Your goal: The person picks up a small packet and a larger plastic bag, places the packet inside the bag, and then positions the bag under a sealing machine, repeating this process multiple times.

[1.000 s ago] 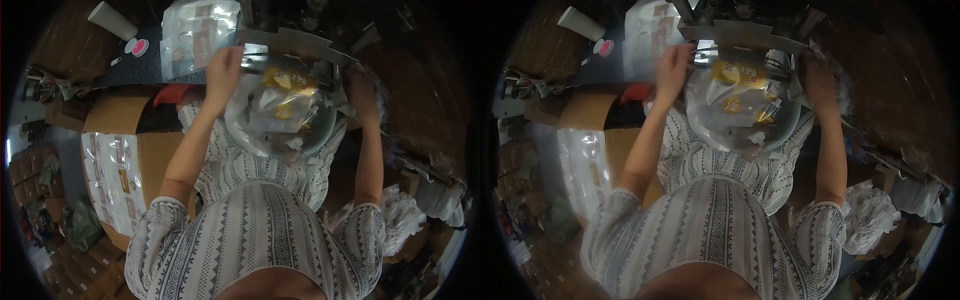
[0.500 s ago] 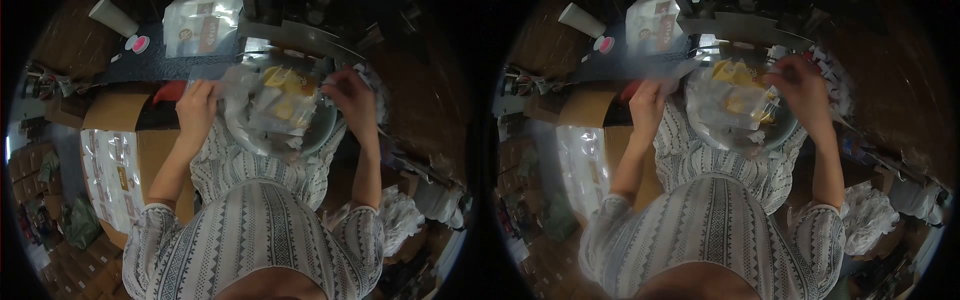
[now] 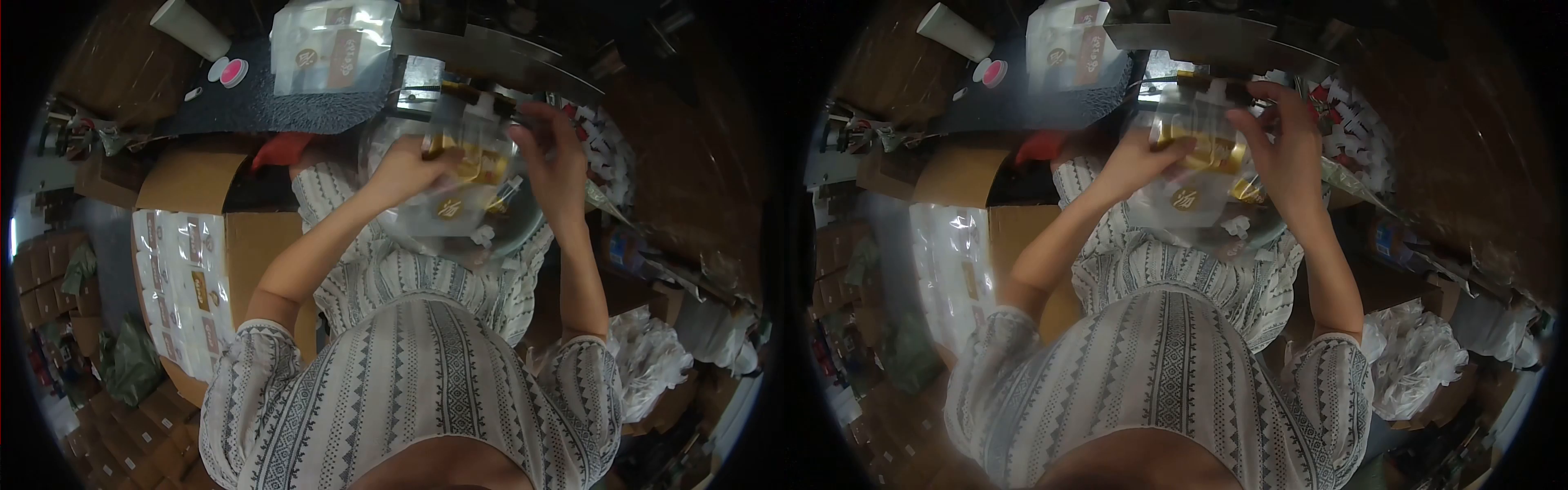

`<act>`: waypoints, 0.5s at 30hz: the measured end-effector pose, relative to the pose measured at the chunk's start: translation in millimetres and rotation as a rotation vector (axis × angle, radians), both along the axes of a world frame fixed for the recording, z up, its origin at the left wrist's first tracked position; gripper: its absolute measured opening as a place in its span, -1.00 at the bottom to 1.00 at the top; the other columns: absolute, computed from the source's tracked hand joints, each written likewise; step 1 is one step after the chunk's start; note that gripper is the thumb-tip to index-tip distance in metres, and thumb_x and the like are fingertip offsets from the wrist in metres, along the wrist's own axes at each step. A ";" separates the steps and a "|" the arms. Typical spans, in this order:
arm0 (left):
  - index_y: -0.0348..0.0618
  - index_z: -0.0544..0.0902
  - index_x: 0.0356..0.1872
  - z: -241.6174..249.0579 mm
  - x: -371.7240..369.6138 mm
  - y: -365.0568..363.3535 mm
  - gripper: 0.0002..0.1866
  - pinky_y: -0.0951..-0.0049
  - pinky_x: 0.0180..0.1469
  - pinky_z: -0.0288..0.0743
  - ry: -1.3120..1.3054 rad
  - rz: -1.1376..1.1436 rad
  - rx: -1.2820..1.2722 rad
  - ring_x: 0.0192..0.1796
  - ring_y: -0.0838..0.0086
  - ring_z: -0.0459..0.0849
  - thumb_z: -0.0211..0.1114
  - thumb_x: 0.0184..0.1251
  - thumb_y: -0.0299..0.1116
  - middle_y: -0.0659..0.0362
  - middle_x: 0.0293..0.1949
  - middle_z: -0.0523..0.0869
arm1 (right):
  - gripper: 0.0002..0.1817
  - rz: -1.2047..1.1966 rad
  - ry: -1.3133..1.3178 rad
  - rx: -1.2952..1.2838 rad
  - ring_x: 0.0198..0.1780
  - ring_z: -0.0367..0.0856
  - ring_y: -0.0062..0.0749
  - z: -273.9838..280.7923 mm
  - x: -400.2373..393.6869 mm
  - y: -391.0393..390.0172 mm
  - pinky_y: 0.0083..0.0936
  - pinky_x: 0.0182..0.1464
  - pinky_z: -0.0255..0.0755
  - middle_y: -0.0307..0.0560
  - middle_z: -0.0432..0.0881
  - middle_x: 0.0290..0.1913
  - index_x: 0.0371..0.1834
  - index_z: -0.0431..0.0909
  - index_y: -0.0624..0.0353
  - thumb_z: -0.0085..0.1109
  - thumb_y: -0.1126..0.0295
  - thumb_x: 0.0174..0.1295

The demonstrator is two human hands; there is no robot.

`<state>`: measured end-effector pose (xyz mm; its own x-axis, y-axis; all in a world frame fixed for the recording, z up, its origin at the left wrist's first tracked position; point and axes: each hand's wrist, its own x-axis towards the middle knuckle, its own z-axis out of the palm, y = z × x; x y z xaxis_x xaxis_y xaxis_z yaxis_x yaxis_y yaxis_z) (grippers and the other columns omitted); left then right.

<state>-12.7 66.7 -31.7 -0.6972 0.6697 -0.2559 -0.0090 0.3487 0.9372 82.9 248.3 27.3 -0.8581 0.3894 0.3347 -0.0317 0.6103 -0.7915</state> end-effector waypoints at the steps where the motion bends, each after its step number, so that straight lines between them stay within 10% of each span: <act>1: -0.23 0.70 -0.21 -0.5 -8.0 9.5 -0.81 0.48 -0.48 0.41 -0.001 -0.001 0.002 -0.46 0.48 0.67 0.29 0.29 -0.32 0.10 -0.45 0.70 | -0.76 -0.045 -0.007 0.013 -0.37 0.49 -0.69 0.4 4.1 6.5 -0.70 -0.36 0.36 -0.26 0.62 -0.36 -0.09 0.57 0.22 0.29 0.39 0.22; 8: -0.33 0.68 -0.17 5.1 -18.7 28.6 -0.67 0.66 -0.33 0.44 -0.436 0.156 0.202 -0.38 0.66 0.58 0.32 0.31 -0.21 0.23 -0.38 0.67 | -0.77 0.416 -0.788 -0.520 -0.25 0.60 -0.62 -30.0 52.5 -1.1 -0.60 -0.22 0.48 -0.25 0.65 -0.31 -0.11 0.57 0.24 0.24 0.35 0.26; 14: -0.33 0.61 -0.13 9.8 -44.0 -10.4 -0.58 0.56 -0.34 0.47 -0.169 -0.086 0.096 -0.41 0.61 0.59 0.17 0.42 -0.07 0.19 -0.32 0.66 | -0.39 0.336 -0.274 0.895 0.20 0.44 -0.26 -223.7 51.5 -24.8 -0.29 0.19 0.37 -0.02 0.46 0.20 0.15 0.46 0.09 0.42 0.16 0.03; 15: -0.33 0.61 -0.11 12.6 -58.6 -21.7 -0.55 0.55 -0.33 0.48 -0.123 -0.056 0.099 -0.40 0.58 0.61 0.15 0.42 -0.04 0.18 -0.31 0.67 | -0.27 0.398 -0.450 0.187 0.31 0.31 -0.19 -262.1 53.2 -21.6 -0.29 0.26 0.29 0.00 0.36 0.29 0.26 0.37 0.08 0.44 0.14 0.01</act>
